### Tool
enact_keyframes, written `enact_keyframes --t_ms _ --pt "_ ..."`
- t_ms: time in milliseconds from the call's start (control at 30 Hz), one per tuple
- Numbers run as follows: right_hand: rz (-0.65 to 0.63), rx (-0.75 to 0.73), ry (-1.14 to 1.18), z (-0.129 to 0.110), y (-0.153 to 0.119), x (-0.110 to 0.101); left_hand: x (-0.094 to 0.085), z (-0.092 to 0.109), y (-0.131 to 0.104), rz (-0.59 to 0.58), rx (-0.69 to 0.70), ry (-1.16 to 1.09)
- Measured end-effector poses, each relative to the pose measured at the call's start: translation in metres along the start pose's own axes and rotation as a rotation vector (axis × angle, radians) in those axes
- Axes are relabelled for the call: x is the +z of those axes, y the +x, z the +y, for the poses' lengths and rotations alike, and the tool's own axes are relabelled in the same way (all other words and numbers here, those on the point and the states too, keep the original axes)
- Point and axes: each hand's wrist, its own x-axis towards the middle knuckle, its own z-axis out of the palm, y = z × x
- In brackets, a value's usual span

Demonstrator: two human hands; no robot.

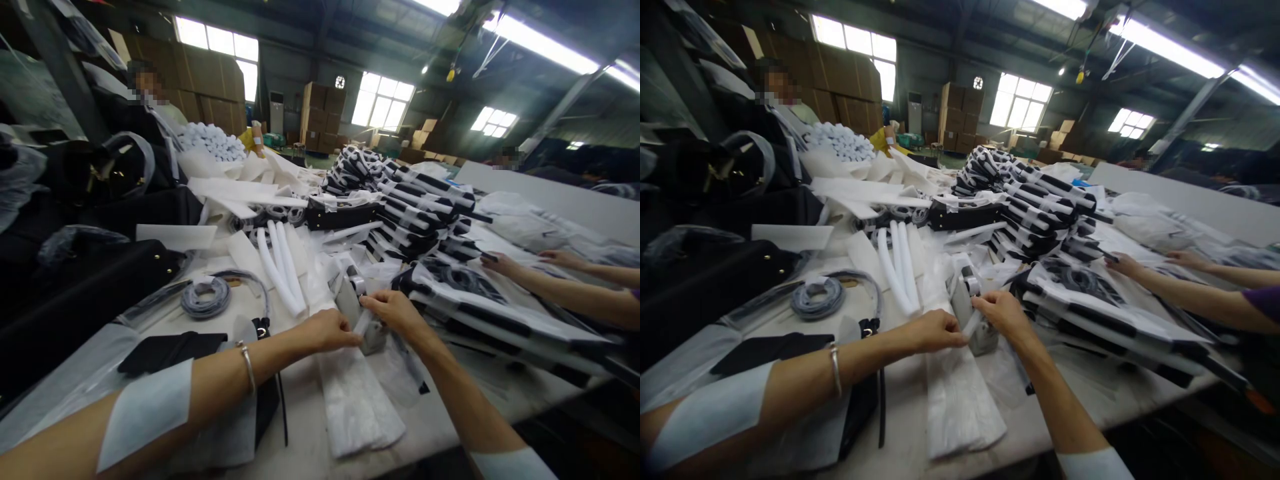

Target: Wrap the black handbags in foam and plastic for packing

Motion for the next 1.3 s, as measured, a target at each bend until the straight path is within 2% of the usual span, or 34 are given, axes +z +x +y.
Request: enact_keyframes --t_ms 267,467,567,667,867,967,1100,1167,1300 --pt "-0.014 0.044 0.197 -0.001 -0.002 0.009 0.004 -0.004 -0.019 -0.063 -0.208 -0.496" --pt "0.034 0.09 0.198 0.007 0.004 0.007 0.019 -0.01 -0.047 -0.146 -0.281 -0.672" --pt "0.027 0.069 0.126 0.01 0.003 0.003 0.021 -0.013 -0.067 -0.094 -0.258 -0.749" --pt "0.027 0.038 0.018 0.005 -0.003 -0.001 0.012 -0.013 -0.09 0.012 -0.194 -0.832" --pt "0.118 -0.075 -0.556 -0.009 -0.015 -0.003 -0.005 -0.004 -0.132 0.121 -0.094 -1.021" --pt "0.147 -0.107 -0.533 -0.016 -0.022 -0.006 -0.008 -0.001 -0.148 0.147 -0.058 -1.071" --pt "0.293 -0.312 -0.297 -0.034 -0.047 -0.005 -0.009 -0.007 -0.178 0.143 -0.019 -1.141" --pt "0.223 -0.323 -0.169 -0.046 -0.066 0.003 -0.009 -0.018 -0.202 0.142 0.0 -1.147" --pt "-0.228 -0.234 0.022 -0.059 -0.102 0.042 -0.002 -0.057 -0.264 0.147 -0.067 -1.009"
